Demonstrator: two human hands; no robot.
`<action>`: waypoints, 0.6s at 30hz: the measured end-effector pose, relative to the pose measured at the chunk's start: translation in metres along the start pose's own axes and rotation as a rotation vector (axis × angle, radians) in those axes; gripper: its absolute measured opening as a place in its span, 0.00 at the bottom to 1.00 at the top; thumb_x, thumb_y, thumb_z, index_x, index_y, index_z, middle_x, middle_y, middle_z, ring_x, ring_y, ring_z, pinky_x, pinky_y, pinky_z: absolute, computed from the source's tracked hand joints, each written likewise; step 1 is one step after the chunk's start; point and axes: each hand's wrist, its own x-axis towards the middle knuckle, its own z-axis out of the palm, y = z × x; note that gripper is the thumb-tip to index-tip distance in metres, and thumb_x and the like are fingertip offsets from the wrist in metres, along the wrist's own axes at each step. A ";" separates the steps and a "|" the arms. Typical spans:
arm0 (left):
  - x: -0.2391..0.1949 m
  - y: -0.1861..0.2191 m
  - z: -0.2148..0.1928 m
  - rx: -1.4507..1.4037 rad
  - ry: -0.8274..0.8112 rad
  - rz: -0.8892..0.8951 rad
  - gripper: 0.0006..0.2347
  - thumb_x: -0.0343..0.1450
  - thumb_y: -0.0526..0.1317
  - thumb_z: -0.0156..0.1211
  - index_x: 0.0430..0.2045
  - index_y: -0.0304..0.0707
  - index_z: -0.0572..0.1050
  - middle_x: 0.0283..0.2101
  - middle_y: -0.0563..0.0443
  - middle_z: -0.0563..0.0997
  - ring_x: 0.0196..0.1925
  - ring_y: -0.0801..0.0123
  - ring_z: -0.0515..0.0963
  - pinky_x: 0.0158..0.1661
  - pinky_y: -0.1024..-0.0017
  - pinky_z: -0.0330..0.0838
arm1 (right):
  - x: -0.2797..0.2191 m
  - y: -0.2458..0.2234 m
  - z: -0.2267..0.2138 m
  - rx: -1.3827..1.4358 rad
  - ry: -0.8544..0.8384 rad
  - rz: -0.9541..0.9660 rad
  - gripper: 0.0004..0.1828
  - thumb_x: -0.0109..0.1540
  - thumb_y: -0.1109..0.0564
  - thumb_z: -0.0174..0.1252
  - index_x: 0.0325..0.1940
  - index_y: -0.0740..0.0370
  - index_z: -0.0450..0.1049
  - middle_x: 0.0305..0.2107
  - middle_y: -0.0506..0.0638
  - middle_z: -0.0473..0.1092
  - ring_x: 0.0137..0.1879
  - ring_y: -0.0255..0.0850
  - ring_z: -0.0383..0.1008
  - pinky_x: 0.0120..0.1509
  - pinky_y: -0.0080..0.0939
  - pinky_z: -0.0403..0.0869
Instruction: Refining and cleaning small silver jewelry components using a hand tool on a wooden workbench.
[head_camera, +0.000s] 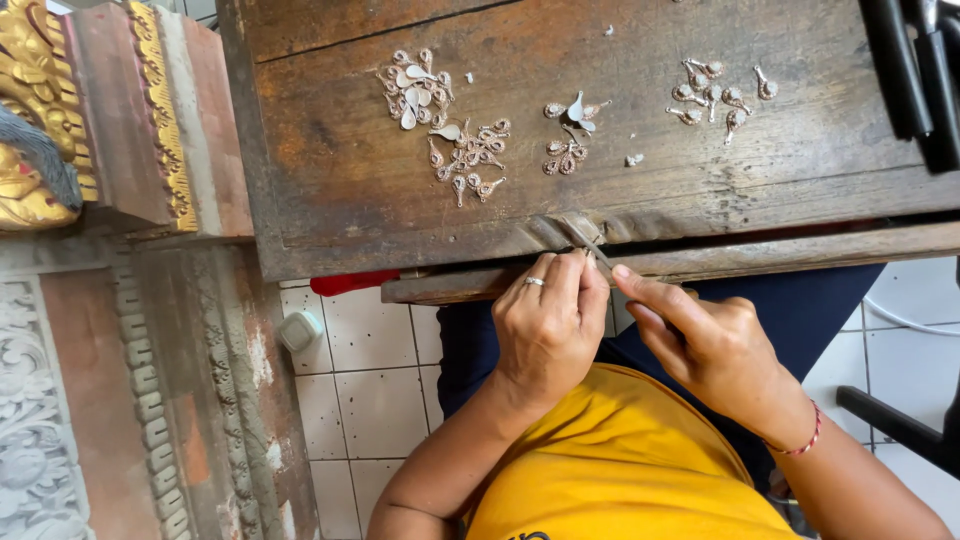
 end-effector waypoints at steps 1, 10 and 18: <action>0.000 0.000 0.000 0.003 0.004 0.000 0.03 0.75 0.29 0.54 0.31 0.33 0.72 0.26 0.45 0.73 0.26 0.54 0.75 0.31 0.60 0.70 | 0.000 -0.001 -0.001 0.000 0.000 -0.005 0.25 0.65 0.62 0.59 0.67 0.61 0.68 0.49 0.47 0.80 0.27 0.34 0.78 0.31 0.36 0.73; 0.003 0.003 -0.002 0.013 -0.015 0.000 0.06 0.74 0.27 0.55 0.27 0.35 0.69 0.24 0.45 0.70 0.25 0.54 0.73 0.29 0.60 0.68 | -0.010 -0.012 -0.018 0.122 -0.084 0.148 0.25 0.63 0.60 0.59 0.66 0.58 0.70 0.45 0.43 0.81 0.16 0.30 0.67 0.27 0.28 0.71; 0.005 0.006 -0.005 0.024 -0.040 -0.049 0.09 0.73 0.29 0.54 0.23 0.37 0.66 0.23 0.45 0.70 0.24 0.52 0.73 0.28 0.58 0.66 | 0.005 -0.018 -0.021 0.202 -0.057 0.110 0.24 0.65 0.59 0.56 0.67 0.59 0.68 0.44 0.45 0.80 0.16 0.31 0.62 0.29 0.21 0.65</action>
